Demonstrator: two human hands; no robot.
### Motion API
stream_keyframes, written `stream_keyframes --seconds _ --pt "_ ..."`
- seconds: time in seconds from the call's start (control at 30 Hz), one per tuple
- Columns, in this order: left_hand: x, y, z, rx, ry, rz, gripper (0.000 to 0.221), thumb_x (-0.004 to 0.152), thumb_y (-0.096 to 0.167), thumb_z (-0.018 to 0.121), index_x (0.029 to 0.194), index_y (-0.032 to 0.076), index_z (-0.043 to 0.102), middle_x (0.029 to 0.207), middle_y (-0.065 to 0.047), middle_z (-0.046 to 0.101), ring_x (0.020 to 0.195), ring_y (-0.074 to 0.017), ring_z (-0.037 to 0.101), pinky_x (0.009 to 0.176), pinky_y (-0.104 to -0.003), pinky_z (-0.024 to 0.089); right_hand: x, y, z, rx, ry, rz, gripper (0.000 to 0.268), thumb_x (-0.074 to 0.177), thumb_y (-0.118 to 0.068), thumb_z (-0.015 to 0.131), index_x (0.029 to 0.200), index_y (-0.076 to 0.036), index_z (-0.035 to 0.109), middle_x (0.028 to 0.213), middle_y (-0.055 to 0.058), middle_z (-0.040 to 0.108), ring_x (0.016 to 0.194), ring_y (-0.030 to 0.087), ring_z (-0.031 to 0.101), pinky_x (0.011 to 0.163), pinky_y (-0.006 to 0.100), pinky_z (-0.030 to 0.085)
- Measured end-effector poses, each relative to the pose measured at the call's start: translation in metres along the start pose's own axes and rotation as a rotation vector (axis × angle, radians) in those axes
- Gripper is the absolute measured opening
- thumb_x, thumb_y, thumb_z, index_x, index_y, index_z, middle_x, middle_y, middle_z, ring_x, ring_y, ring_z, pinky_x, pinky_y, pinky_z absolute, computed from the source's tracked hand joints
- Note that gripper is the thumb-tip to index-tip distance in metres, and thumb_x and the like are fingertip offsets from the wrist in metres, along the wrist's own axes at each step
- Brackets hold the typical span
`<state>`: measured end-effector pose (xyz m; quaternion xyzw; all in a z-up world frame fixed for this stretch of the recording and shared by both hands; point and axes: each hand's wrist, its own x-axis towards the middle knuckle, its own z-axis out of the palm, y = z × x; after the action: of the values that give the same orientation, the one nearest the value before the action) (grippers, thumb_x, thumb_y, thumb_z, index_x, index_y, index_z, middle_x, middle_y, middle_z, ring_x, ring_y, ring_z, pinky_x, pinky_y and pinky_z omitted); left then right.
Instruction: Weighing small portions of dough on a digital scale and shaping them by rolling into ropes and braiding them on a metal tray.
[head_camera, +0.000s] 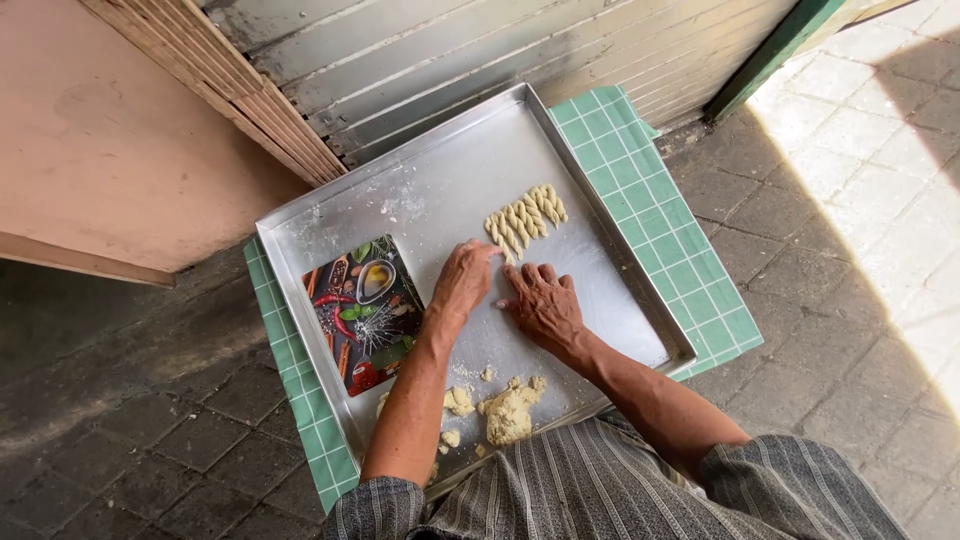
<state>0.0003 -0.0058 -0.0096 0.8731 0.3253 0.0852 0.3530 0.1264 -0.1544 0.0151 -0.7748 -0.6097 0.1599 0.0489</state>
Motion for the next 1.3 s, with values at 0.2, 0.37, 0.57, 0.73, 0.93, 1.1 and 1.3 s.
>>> stream_keyframes --seconds 0.2,0.37,0.57,0.73,0.93,1.1,1.3 --pt "0.003 -0.017 0.014 0.097 0.022 0.028 0.038 0.091 0.000 0.053 0.117 0.015 0.077 0.100 -0.015 0.070 0.100 -0.0351 0.068 0.093 -0.042 0.056 0.002 -0.001 -0.006 -0.047 -0.008 -0.033 0.065 0.101 -0.057 0.044 0.155 -0.021 0.036 0.118 0.005 0.048 0.116 0.028 0.052 0.087 0.046 0.047" --pt "-0.003 -0.010 0.011 0.104 0.044 0.055 0.040 0.094 0.000 0.050 0.118 0.016 0.077 0.099 -0.016 0.069 0.100 -0.0363 0.068 0.091 -0.043 0.056 0.001 -0.006 -0.016 0.003 -0.010 -0.014 0.063 0.100 -0.052 0.048 0.154 -0.021 0.037 0.115 0.004 0.047 0.114 0.029 0.053 0.086 0.046 0.047" --pt "-0.012 -0.008 0.024 0.245 0.035 0.083 0.036 0.093 0.004 0.056 0.119 0.017 0.076 0.103 -0.014 0.064 0.101 -0.0354 0.064 0.086 -0.045 0.058 -0.003 -0.006 -0.021 0.019 0.009 0.002 0.057 0.100 -0.047 0.052 0.150 -0.022 0.042 0.113 0.004 0.047 0.112 0.029 0.054 0.083 0.045 0.046" --pt "-0.026 0.001 0.028 0.292 0.021 0.071 0.038 0.096 0.008 0.054 0.129 0.018 0.071 0.105 -0.009 0.060 0.105 -0.0323 0.062 0.083 -0.044 0.057 -0.003 0.004 -0.022 0.005 0.050 -0.019 0.051 0.100 -0.047 0.050 0.147 -0.027 0.046 0.111 0.003 0.047 0.108 0.029 0.054 0.083 0.045 0.042" --pt "-0.045 0.065 -0.011 0.465 0.034 0.071 0.043 0.093 0.008 0.057 0.134 0.013 0.066 0.113 -0.009 0.055 0.110 -0.0312 0.058 0.082 -0.044 0.056 -0.017 0.009 -0.036 -0.008 0.026 -0.055 0.058 0.098 -0.053 0.050 0.151 -0.030 0.044 0.117 0.003 0.045 0.111 0.029 0.051 0.087 0.045 0.040" --pt "-0.043 0.059 0.006 0.520 0.038 0.040 0.047 0.092 0.004 0.054 0.138 0.007 0.062 0.119 -0.013 0.055 0.112 -0.0310 0.056 0.080 -0.040 0.053 -0.025 0.016 -0.032 0.100 0.040 -0.076 0.057 0.099 -0.054 0.052 0.148 -0.026 0.048 0.120 0.004 0.048 0.117 0.029 0.051 0.093 0.045 0.040" --pt "-0.055 0.067 0.004 0.412 0.141 0.083 0.050 0.092 0.002 0.053 0.141 0.008 0.057 0.116 -0.013 0.059 0.114 -0.0319 0.061 0.082 -0.041 0.054 -0.019 0.014 -0.030 0.067 0.075 -0.070 0.059 0.099 -0.053 0.054 0.150 -0.024 0.045 0.116 0.004 0.047 0.113 0.029 0.052 0.092 0.045 0.042"
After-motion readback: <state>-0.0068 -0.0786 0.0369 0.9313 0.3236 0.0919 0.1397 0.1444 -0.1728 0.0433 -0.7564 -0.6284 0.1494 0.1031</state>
